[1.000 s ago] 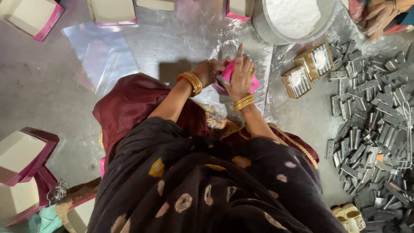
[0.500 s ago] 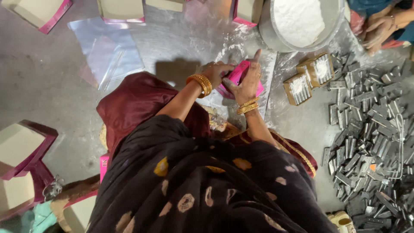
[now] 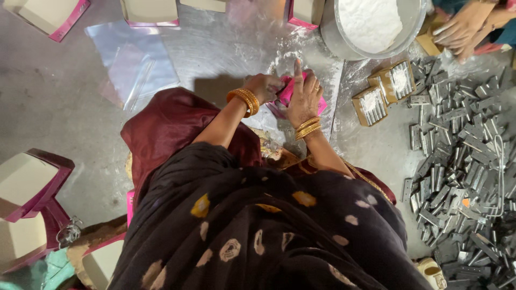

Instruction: The person sits on the floor and repeatedly places metal hinges into small pink boxes, then wraps each box in a clear plastic bag. The person handles the hinges and boxes by hand, arranging the finished packages nearby.

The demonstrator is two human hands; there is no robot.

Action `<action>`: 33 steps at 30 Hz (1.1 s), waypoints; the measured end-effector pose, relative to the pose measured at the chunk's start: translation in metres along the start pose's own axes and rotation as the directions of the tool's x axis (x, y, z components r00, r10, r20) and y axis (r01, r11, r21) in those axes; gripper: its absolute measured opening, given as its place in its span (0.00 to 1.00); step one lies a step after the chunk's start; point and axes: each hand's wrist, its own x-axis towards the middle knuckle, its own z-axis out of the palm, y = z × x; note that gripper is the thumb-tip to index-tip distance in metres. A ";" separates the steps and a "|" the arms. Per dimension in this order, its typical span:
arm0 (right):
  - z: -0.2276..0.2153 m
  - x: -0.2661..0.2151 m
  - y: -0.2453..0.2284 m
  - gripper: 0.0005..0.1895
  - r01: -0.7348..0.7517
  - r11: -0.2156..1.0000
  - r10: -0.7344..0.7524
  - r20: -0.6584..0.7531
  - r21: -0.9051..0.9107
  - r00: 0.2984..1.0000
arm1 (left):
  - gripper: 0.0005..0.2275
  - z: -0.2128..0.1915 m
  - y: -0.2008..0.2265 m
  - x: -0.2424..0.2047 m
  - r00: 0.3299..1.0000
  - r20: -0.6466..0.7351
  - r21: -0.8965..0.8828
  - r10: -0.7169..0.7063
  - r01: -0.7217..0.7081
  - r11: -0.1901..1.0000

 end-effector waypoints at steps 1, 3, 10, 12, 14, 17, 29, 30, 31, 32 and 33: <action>-0.004 0.001 0.000 0.67 0.006 1.000 -0.005 -0.015 0.031 1.000 | 0.18 0.000 -0.003 0.003 0.999 0.012 -0.101 -0.040 0.041 0.994; -0.012 0.003 -0.001 0.69 0.026 0.995 -0.022 -0.040 0.095 0.999 | 0.16 -0.001 -0.010 0.005 0.999 -0.009 -0.023 0.042 -0.043 0.999; -0.017 -0.001 0.009 0.72 0.061 0.961 -0.059 -0.016 0.269 0.998 | 0.06 -0.005 -0.001 -0.002 1.000 -0.009 0.178 -0.008 0.010 0.984; -0.012 -0.002 0.011 0.70 0.044 0.962 -0.047 0.005 0.271 0.999 | 0.07 -0.004 0.004 -0.002 1.000 -0.023 0.177 -0.001 0.005 0.984; -0.006 -0.002 0.012 0.70 0.082 0.980 -0.082 -0.006 0.182 0.997 | 0.07 -0.002 0.004 -0.003 0.999 -0.045 0.192 -0.002 0.010 0.981; -0.001 -0.002 0.010 0.67 0.146 0.988 -0.145 -0.023 0.057 0.989 | 0.07 -0.002 0.001 -0.006 0.997 -0.074 0.207 -0.008 0.023 0.978; 0.003 -0.004 0.014 0.65 0.161 0.987 -0.161 -0.012 -0.019 0.987 | 0.09 0.001 0.000 -0.008 0.997 -0.072 0.199 0.024 -0.009 0.980; 0.005 -0.004 0.016 0.64 0.154 0.981 -0.156 -0.010 -0.121 0.988 | 0.10 0.003 0.001 -0.007 0.997 -0.073 0.183 0.030 -0.016 0.983; 0.005 -0.005 0.017 0.66 0.153 0.987 -0.153 0.000 -0.037 0.988 | 0.11 0.004 0.002 -0.006 0.997 -0.075 0.167 0.035 -0.022 0.986; 0.005 -0.002 0.019 0.68 0.157 0.986 -0.158 0.004 0.048 0.988 | 0.13 0.002 0.005 -0.003 0.997 -0.072 0.146 0.039 -0.028 0.989; 0.003 0.001 0.020 0.71 0.160 0.978 -0.163 0.007 0.132 0.987 | 0.15 0.000 0.007 -0.001 0.997 -0.069 0.125 0.043 -0.034 0.992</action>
